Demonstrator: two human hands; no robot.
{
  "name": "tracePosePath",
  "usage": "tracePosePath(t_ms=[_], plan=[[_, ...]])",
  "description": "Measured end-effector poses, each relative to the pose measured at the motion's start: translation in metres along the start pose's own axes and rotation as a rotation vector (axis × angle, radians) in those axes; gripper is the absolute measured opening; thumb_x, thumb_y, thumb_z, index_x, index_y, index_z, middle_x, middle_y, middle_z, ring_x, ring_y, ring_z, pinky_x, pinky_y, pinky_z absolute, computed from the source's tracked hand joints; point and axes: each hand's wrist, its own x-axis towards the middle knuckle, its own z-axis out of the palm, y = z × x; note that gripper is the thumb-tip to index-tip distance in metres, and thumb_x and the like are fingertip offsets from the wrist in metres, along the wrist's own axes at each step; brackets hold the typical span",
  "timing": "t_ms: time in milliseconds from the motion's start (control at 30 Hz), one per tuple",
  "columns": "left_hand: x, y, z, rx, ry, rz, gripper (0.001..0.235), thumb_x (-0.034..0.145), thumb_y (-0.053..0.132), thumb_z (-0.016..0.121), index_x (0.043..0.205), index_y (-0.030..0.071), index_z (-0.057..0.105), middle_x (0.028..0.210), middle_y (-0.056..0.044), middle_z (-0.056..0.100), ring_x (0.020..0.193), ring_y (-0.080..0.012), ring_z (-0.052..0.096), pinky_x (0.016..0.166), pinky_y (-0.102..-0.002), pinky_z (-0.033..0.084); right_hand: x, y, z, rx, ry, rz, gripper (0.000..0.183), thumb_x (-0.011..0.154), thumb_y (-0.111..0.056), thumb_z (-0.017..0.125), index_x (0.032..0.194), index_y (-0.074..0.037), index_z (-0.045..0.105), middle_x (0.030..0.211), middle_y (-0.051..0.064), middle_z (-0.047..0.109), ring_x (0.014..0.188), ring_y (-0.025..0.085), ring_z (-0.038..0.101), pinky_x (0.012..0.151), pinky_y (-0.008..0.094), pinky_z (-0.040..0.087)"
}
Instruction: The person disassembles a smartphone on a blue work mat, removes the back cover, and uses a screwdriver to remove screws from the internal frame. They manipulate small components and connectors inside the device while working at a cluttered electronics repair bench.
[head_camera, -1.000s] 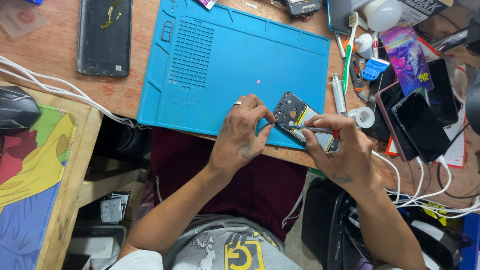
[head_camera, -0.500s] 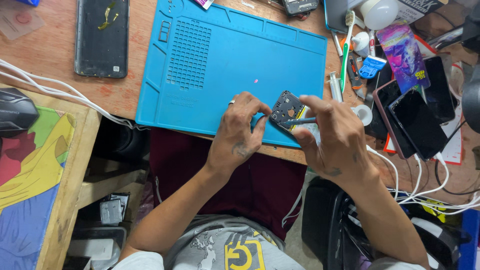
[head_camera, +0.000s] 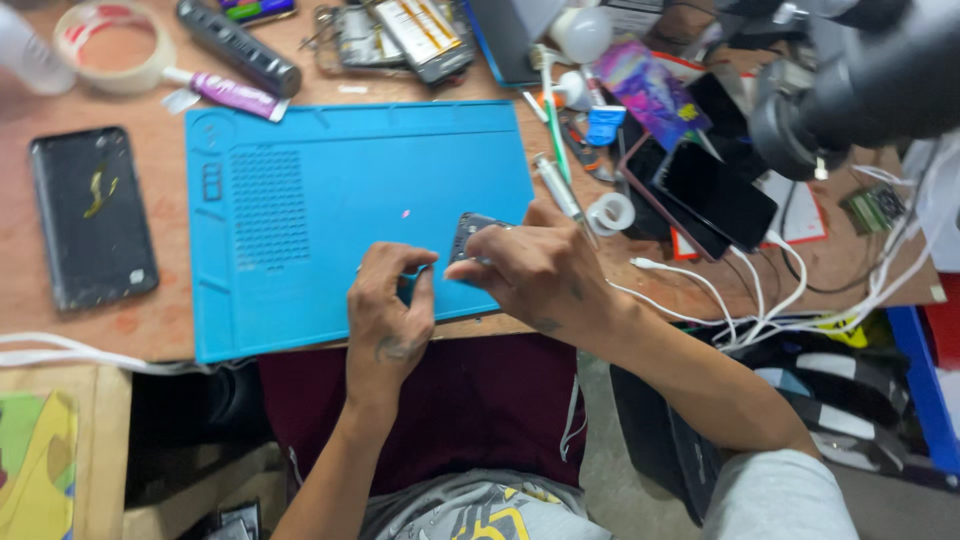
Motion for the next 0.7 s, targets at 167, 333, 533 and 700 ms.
tracePosePath(t_ms=[167, 333, 533, 700], plan=[[-0.002, 0.003, 0.002, 0.015, 0.028, -0.007, 0.012, 0.090, 0.000, 0.066, 0.100, 0.002, 0.071, 0.099, -0.011, 0.068, 0.086, -0.0231, 0.069, 0.076, -0.035, 0.056, -0.004, -0.004, 0.002, 0.014, 0.137, -0.091, 0.016, 0.093, -0.014, 0.071, 0.103, -0.004, 0.063, 0.089, 0.010, 0.069, 0.080, 0.027, 0.069, 0.078, 0.044, 0.049], [-0.003, 0.002, 0.005, 0.067, 0.015, -0.055, 0.009, 0.091, 0.001, 0.068, 0.099, 0.003, 0.074, 0.099, -0.009, 0.069, 0.087, -0.0211, 0.070, 0.078, -0.034, 0.057, -0.010, -0.002, 0.010, -0.034, 0.029, -0.028, 0.020, 0.097, -0.020, 0.077, 0.099, -0.004, 0.065, 0.080, 0.009, 0.069, 0.066, 0.027, 0.066, 0.065, 0.041, 0.047], [-0.003, 0.000, 0.009, 0.063, 0.030, -0.048, 0.010, 0.092, 0.002, 0.068, 0.100, 0.003, 0.074, 0.100, -0.009, 0.069, 0.087, -0.0197, 0.070, 0.077, -0.033, 0.057, -0.018, 0.007, 0.017, 0.085, 0.126, -0.074, 0.020, 0.093, -0.006, 0.071, 0.108, -0.001, 0.059, 0.090, 0.011, 0.069, 0.081, 0.026, 0.071, 0.072, 0.040, 0.051], [0.000, 0.008, 0.006, 0.047, 0.022, -0.069, 0.011, 0.091, 0.003, 0.070, 0.101, 0.004, 0.074, 0.098, -0.007, 0.070, 0.082, -0.0160, 0.066, 0.072, -0.030, 0.055, -0.019, 0.008, 0.020, 0.160, 0.167, -0.079, 0.020, 0.097, -0.002, 0.071, 0.112, 0.001, 0.057, 0.094, 0.013, 0.067, 0.083, 0.028, 0.070, 0.075, 0.040, 0.053]])
